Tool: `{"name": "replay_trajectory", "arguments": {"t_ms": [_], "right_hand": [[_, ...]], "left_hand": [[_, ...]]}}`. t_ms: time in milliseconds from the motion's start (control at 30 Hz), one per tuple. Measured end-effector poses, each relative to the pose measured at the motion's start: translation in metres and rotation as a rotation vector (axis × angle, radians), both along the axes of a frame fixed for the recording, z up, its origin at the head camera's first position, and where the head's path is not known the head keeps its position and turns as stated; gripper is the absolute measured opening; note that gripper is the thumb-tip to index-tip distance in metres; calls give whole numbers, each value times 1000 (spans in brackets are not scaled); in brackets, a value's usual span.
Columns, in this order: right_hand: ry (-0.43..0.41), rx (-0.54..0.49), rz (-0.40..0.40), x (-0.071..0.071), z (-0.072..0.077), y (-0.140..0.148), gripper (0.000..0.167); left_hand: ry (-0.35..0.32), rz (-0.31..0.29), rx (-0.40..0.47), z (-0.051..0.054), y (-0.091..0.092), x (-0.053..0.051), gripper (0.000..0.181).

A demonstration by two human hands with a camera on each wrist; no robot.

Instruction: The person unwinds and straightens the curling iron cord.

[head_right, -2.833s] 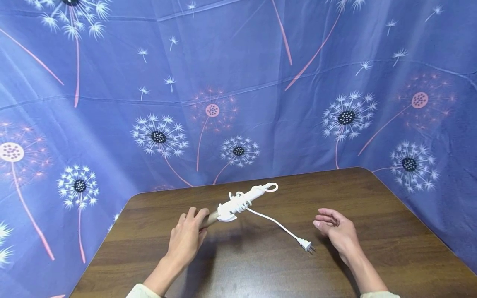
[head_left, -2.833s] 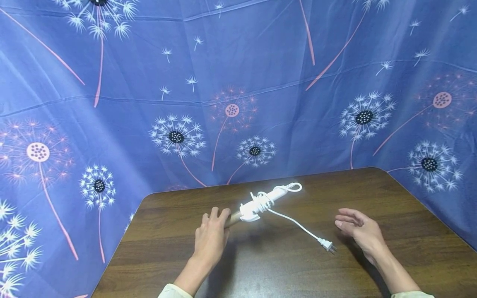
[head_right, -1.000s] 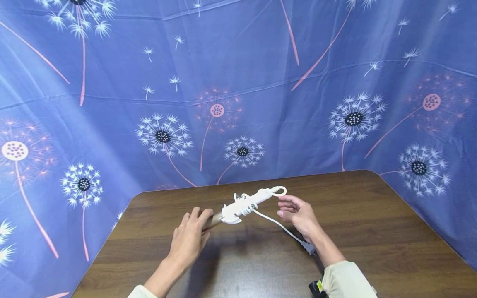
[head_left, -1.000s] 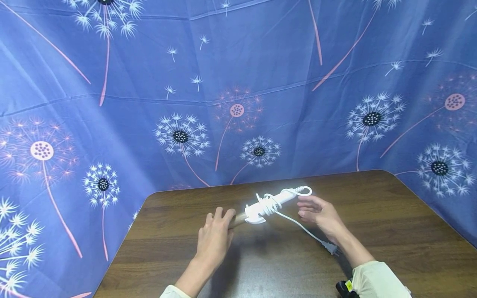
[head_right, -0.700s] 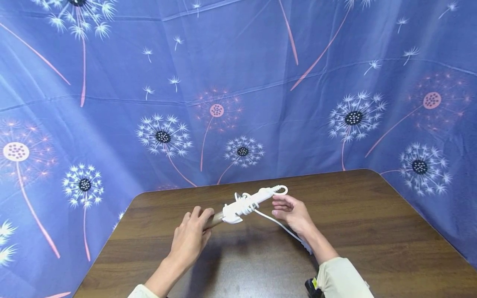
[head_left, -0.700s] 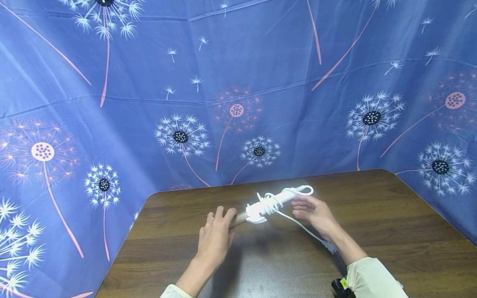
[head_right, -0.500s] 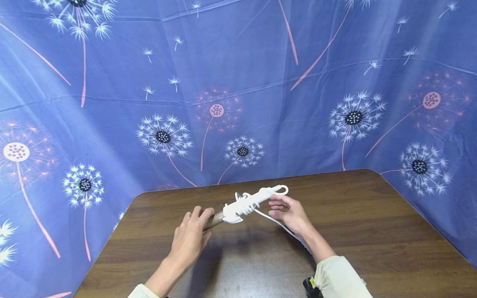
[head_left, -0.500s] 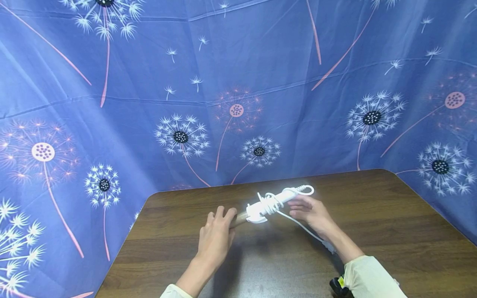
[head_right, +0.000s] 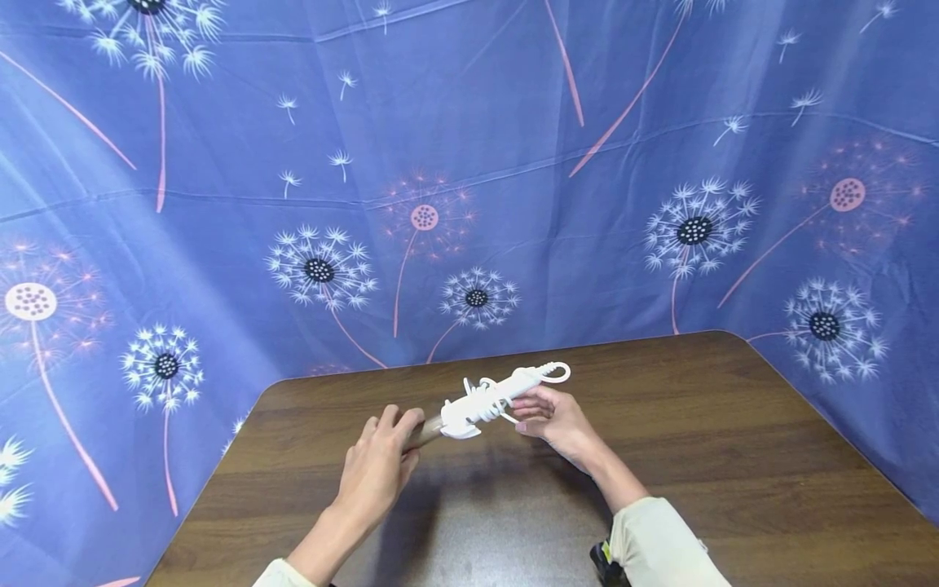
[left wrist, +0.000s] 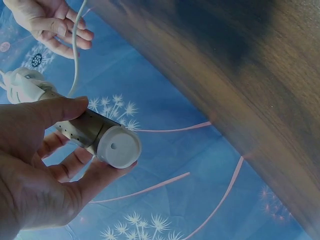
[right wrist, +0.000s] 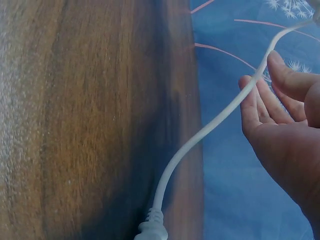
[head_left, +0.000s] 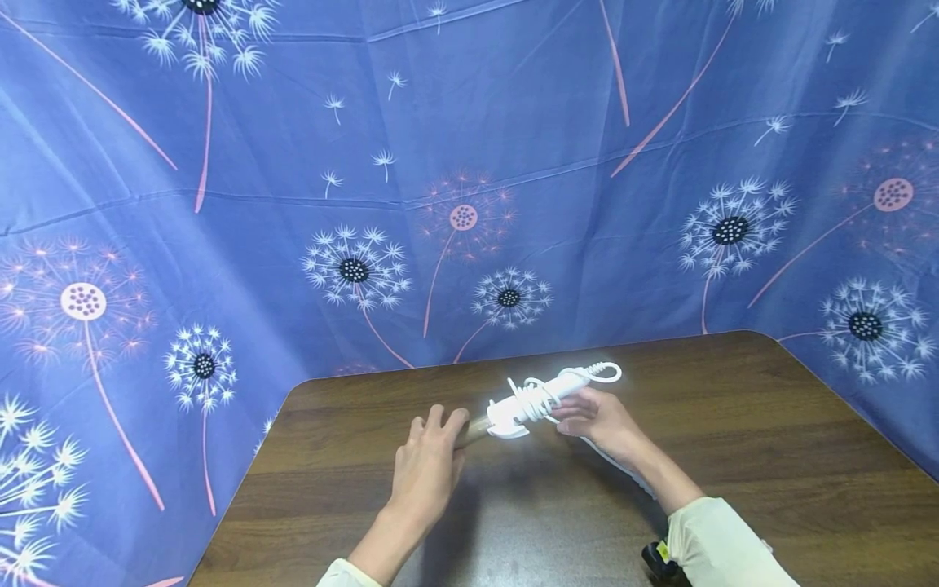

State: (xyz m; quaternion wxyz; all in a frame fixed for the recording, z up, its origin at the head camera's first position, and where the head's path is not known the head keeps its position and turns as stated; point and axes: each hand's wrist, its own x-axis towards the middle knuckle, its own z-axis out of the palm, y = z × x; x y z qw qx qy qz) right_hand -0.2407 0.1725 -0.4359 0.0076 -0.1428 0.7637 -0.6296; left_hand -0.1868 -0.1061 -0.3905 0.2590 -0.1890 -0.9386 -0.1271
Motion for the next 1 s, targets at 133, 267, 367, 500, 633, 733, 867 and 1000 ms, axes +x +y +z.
{"name": "replay_trajectory", "arguments": {"t_ms": [133,267,367,500,633,733,867,1000], "right_hand": [[10,-5,-1,0,1,-4,39],[20,21,-20,0,1,-6,35],[29,43,-39,-2,1,-7,32],[54,60,-72,-4,-1,-7,30],[40,-1,-87,-6,-2,-5,28],[3,-57,-89,-8,-2,-1,27],[-12,-51,-113,-10,0,5,26],[-7,-54,-181,-12,6,10,26]], "left_hand": [[-2,3,0,1,0,0,47],[-12,9,-2,2,-1,1,47],[-18,11,0,2,-2,1,47],[-28,13,2,2,-3,2,47],[-44,18,7,3,-3,3,48],[-45,22,5,2,-4,3,48],[-31,22,-2,1,-4,4,47],[-19,14,-7,-1,-5,3,47]]}}
